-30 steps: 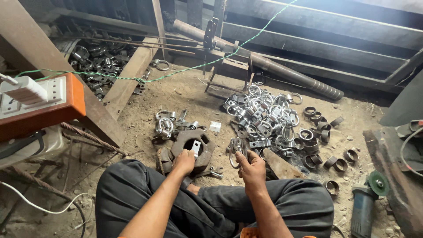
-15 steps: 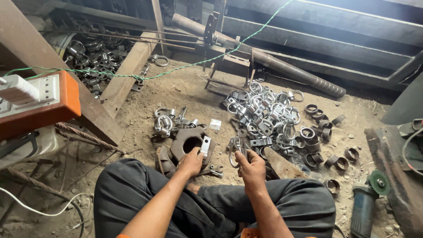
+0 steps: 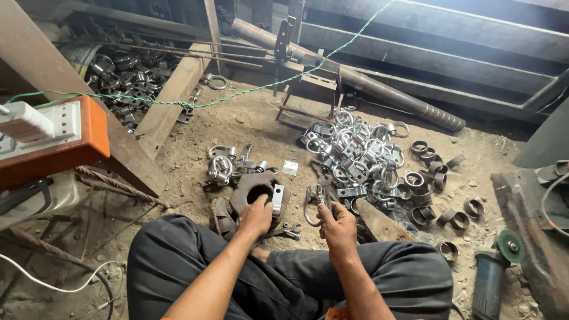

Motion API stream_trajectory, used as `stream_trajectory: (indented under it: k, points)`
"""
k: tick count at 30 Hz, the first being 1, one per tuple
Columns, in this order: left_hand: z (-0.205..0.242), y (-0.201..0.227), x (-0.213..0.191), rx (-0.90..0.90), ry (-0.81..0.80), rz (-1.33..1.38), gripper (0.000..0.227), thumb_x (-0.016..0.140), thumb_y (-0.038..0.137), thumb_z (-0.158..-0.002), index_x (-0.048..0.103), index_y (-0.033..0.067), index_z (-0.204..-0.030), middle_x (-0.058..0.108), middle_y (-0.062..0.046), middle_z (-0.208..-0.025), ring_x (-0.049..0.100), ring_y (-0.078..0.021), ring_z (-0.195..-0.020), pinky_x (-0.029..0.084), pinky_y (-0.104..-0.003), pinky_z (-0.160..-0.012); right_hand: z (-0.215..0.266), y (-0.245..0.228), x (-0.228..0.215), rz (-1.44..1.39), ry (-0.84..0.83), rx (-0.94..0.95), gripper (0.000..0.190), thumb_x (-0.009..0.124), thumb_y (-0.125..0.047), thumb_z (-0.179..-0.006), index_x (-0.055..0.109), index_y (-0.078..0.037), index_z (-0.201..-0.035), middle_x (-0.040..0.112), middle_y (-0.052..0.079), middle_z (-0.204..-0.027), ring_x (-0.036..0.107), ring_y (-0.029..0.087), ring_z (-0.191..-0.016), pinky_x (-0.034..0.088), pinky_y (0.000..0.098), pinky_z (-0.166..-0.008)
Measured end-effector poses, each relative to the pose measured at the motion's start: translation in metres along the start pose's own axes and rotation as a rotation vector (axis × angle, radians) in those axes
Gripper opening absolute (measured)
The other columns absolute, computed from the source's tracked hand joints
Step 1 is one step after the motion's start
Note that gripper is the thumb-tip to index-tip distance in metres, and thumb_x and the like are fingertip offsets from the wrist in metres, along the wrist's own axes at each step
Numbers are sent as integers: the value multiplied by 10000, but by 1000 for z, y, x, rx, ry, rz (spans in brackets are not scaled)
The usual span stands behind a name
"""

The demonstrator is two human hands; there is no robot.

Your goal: The person sits on the floor and assembles metal hardware components, including rings and plates, using a wrench and hammer. They tighten bolts on the parts and place the finished assemblies into a pile.

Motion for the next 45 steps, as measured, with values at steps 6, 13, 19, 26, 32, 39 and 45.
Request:
stream_trajectory:
  k: [6,13,19,26,32,39,45]
  points:
    - [33,56,-34,199,-80,372,424,576,428,-965,722,159,-1260,762,-142,-1010,719,-251,-898,566,-377,-826,-5,15,1,-79,-80,3,229,625,-201,-1006,666,23,-1027,625,41,-766,486,66,-508,420,246,-454]
    - [56,72,-24,363,-212,563,296,672,267,-972,749,0,-1075,727,-74,-790,641,-109,-678,523,-294,-606,-7,37,11,-316,-149,159,200,602,-220,-1014,654,-32,-1063,626,27,-763,489,77,-495,432,258,-472]
    - [53,72,-25,364,-261,661,277,622,250,-1002,722,3,-927,724,-50,-734,678,-102,-619,556,-301,-567,-4,39,21,-322,-164,165,234,578,-235,-1030,665,-26,-1090,668,54,-806,504,83,-518,437,262,-491]
    - [30,51,-56,303,42,586,272,623,271,-980,754,34,-960,774,-61,-767,724,-148,-654,556,-319,-591,-40,79,-13,-27,35,170,275,594,-287,-1008,668,-42,-1107,676,29,-887,492,88,-571,422,268,-505]
    - [14,33,-70,259,167,646,283,659,298,-976,770,38,-996,787,-45,-781,725,-118,-675,557,-308,-619,-74,142,-42,114,96,236,318,659,-278,-982,671,-54,-1208,636,51,-905,517,114,-688,420,286,-546]
    - [9,31,-28,264,-155,832,300,616,254,-1003,742,-15,-959,749,-44,-765,689,-116,-646,554,-284,-583,-48,76,-3,71,-76,-5,395,627,-270,-993,646,-14,-1292,716,55,-1100,676,138,-934,553,275,-762]
    - [26,28,-6,53,-360,682,244,629,233,-989,730,11,-1011,729,-74,-764,684,-167,-629,575,-345,-587,-7,54,44,-83,-346,178,290,617,-244,-1009,671,8,-1142,717,128,-912,697,173,-723,577,301,-623]
Point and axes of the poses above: each hand's wrist, its own z-axis away from the middle knuckle, its own x-axis out of the palm, y = z × x, the point moved 8 cm from there along -z, towards the middle knuckle
